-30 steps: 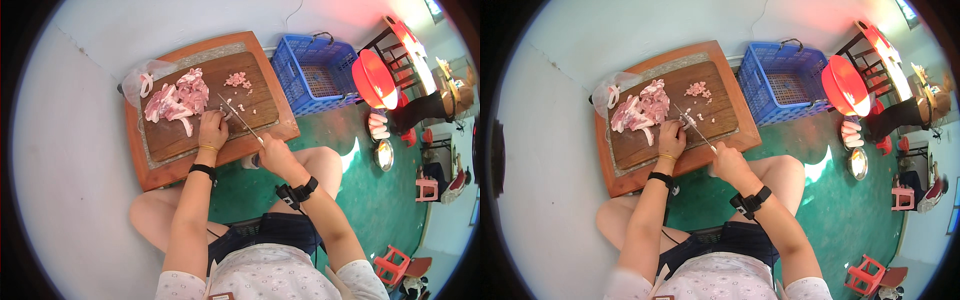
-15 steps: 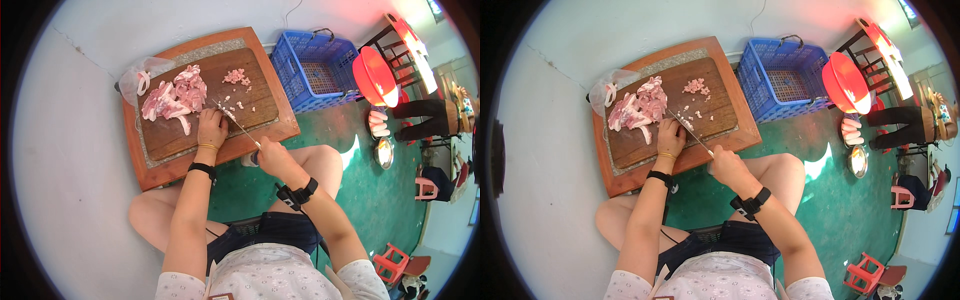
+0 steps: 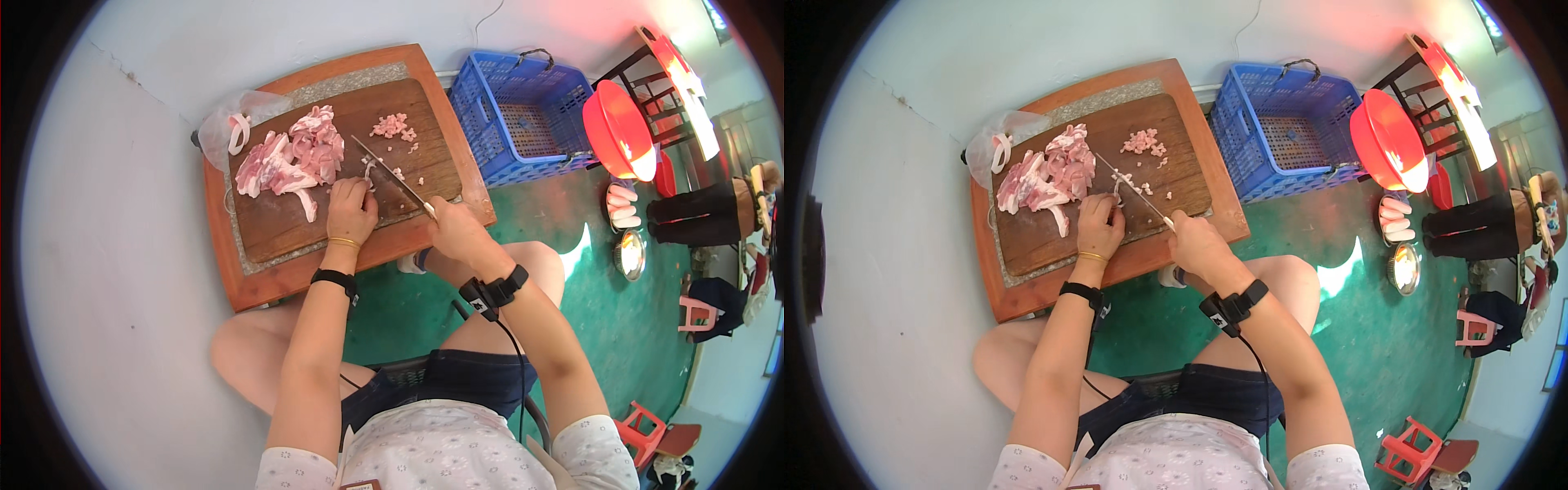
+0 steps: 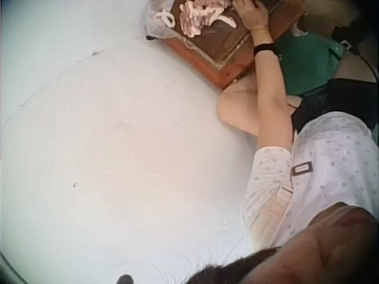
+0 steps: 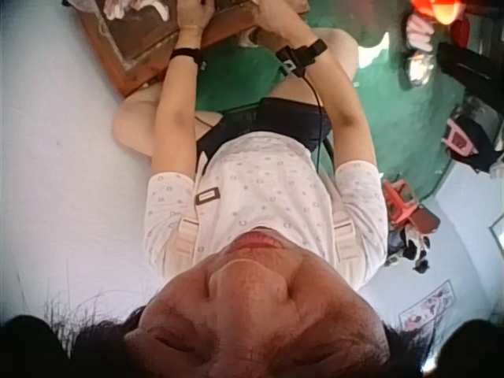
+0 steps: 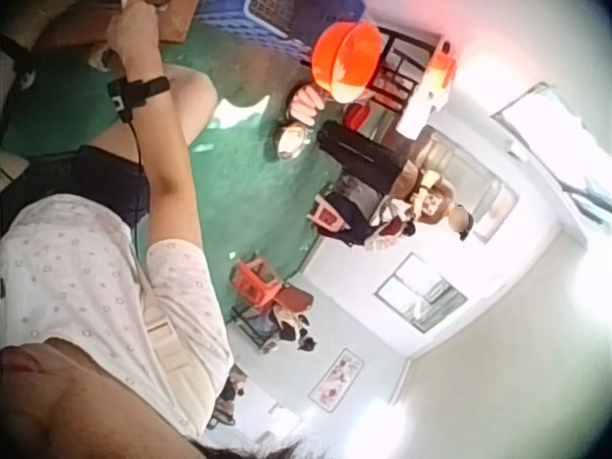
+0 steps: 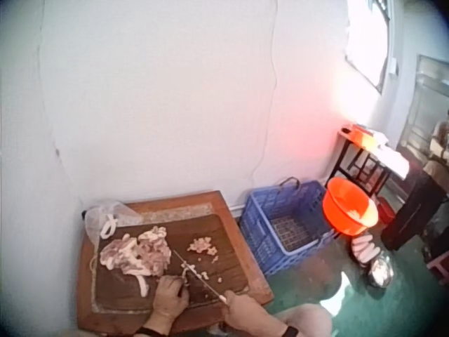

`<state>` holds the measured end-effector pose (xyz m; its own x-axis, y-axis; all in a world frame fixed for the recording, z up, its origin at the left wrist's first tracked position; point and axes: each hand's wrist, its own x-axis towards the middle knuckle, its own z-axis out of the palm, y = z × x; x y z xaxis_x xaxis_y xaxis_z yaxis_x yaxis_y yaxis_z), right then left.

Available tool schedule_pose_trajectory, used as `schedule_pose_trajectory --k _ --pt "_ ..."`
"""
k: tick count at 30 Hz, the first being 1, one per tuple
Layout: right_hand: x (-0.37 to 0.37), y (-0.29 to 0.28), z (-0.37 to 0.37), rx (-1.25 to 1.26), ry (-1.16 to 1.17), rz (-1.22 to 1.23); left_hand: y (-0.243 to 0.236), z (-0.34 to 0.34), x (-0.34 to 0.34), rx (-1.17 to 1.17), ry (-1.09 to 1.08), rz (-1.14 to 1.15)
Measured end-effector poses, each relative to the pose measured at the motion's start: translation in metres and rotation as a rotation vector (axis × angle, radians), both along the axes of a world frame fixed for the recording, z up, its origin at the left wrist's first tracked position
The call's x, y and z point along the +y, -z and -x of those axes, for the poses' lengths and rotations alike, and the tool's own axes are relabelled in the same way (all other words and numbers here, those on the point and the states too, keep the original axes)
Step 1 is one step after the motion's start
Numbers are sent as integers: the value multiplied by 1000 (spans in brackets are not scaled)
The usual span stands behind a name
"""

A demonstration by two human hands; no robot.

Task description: Cutting raw pork into small pieces using a cleaver on a wooden cutting board.

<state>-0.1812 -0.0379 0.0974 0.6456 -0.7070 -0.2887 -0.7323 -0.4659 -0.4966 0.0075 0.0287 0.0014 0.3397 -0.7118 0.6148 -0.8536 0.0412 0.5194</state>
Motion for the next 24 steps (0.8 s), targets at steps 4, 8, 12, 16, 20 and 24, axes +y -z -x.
schedule_pose_trajectory --k 4,8,12,16,20,24 --pt "8 -1 6 -113 28 -5 -2 -1 2 68 -17 -12" --pt "10 -4 10 -135 65 -25 -4 1 3 193 -46 -38" --pt "11 -11 13 -138 98 -35 -7 0 4 173 -67 -38" --pt "9 -20 16 -155 85 -48 -14 -1 1 262 -77 -63" --pt "8 -22 17 -184 63 -30 -18 -6 -9 254 -98 -85" --pt "11 -35 15 -168 88 -83 -22 -12 -22 179 -134 -74"
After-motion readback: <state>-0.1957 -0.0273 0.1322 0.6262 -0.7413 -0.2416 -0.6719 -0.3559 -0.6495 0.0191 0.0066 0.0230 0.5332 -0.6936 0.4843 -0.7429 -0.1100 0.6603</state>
